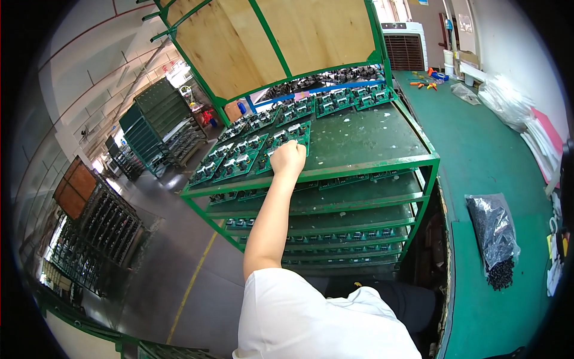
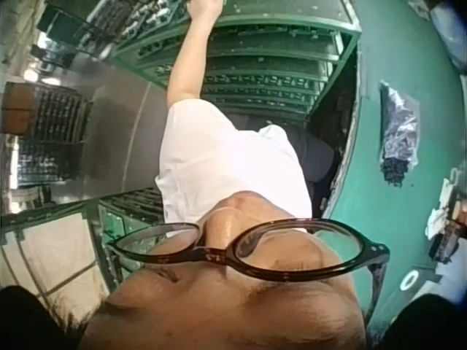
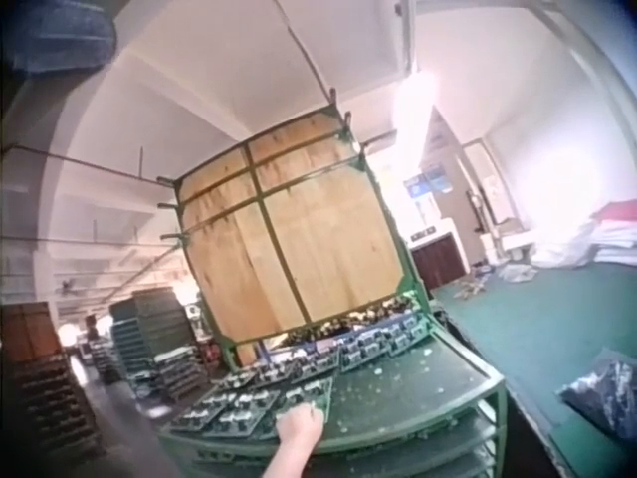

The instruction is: The person assembles electronic components onto printed circuit boards by hand at a factory workbench.

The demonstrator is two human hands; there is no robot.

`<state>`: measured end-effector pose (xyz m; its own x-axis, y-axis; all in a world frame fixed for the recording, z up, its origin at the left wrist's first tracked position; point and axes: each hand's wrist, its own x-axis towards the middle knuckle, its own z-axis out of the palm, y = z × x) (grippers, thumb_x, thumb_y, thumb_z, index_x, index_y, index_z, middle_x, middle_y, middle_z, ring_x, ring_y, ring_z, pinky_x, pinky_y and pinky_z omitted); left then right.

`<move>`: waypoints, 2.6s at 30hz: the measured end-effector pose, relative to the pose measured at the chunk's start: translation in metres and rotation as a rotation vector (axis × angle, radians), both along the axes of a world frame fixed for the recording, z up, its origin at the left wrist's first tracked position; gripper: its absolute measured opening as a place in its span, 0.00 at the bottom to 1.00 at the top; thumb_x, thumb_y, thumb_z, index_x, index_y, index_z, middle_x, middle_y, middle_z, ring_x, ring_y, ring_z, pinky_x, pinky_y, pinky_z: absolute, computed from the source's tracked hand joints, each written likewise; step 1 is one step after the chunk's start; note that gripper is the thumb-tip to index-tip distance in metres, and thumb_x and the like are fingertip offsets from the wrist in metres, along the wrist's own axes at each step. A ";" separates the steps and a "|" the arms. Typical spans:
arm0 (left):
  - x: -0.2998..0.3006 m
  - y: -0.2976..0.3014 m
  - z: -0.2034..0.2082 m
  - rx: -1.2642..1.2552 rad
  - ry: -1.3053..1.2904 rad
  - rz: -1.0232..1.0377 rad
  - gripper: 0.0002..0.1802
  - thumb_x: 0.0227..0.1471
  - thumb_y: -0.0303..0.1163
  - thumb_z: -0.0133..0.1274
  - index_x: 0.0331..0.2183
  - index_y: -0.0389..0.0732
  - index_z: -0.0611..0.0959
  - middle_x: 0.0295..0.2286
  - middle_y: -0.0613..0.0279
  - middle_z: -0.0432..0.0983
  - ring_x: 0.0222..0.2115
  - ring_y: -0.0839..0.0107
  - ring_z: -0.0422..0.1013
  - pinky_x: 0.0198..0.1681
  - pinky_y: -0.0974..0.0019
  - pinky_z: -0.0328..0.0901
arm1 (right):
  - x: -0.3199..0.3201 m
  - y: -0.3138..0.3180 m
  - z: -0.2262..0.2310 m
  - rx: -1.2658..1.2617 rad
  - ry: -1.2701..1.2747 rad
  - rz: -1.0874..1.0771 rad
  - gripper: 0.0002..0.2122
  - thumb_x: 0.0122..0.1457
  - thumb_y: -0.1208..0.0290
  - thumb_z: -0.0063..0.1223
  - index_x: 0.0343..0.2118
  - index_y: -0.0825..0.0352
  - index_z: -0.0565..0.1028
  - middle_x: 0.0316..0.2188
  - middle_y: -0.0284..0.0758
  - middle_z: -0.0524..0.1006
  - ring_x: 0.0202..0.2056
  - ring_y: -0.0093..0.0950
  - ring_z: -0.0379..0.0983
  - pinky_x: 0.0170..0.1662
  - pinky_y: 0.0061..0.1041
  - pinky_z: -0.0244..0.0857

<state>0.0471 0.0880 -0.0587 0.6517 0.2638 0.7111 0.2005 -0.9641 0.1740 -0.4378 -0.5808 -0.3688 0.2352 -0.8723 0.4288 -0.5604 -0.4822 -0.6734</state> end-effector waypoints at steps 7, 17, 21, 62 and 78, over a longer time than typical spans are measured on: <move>0.002 0.009 0.002 -0.005 0.037 -0.056 0.17 0.48 0.41 0.43 0.21 0.39 0.78 0.22 0.49 0.76 0.25 0.48 0.73 0.30 0.48 0.67 | -0.004 -0.004 -0.006 -0.022 0.011 0.010 0.10 0.55 0.72 0.53 0.33 0.77 0.76 0.32 0.50 0.77 0.34 0.41 0.72 0.42 0.34 0.68; 0.004 0.010 0.000 0.018 -0.006 -0.072 0.16 0.48 0.41 0.45 0.20 0.39 0.78 0.21 0.49 0.76 0.24 0.49 0.73 0.29 0.49 0.67 | -0.003 -0.006 -0.007 0.003 -0.037 0.005 0.11 0.56 0.71 0.53 0.32 0.78 0.76 0.31 0.50 0.77 0.33 0.39 0.73 0.42 0.33 0.68; 0.007 0.015 -0.003 0.011 -0.051 -0.091 0.18 0.48 0.42 0.47 0.18 0.39 0.76 0.19 0.48 0.74 0.23 0.47 0.71 0.26 0.48 0.65 | 0.000 0.001 0.001 0.016 -0.037 -0.001 0.11 0.56 0.71 0.53 0.32 0.78 0.76 0.31 0.50 0.77 0.33 0.39 0.73 0.41 0.33 0.68; -0.148 -0.506 -0.196 -0.001 0.729 -2.327 0.03 0.44 0.22 0.54 0.24 0.35 0.76 0.23 0.56 0.70 0.24 0.60 0.68 0.28 0.63 0.63 | -0.048 0.095 0.116 -0.436 0.139 -0.481 0.08 0.43 0.75 0.57 0.28 0.66 0.74 0.32 0.39 0.75 0.38 0.40 0.71 0.42 0.38 0.65; -0.130 -0.520 -0.240 -0.233 0.765 -2.176 0.03 0.44 0.26 0.56 0.23 0.37 0.78 0.23 0.55 0.74 0.25 0.57 0.72 0.29 0.60 0.66 | -0.157 0.072 0.093 0.148 0.366 -0.929 0.07 0.53 0.74 0.48 0.35 0.68 0.74 0.33 0.48 0.76 0.36 0.48 0.73 0.39 0.42 0.66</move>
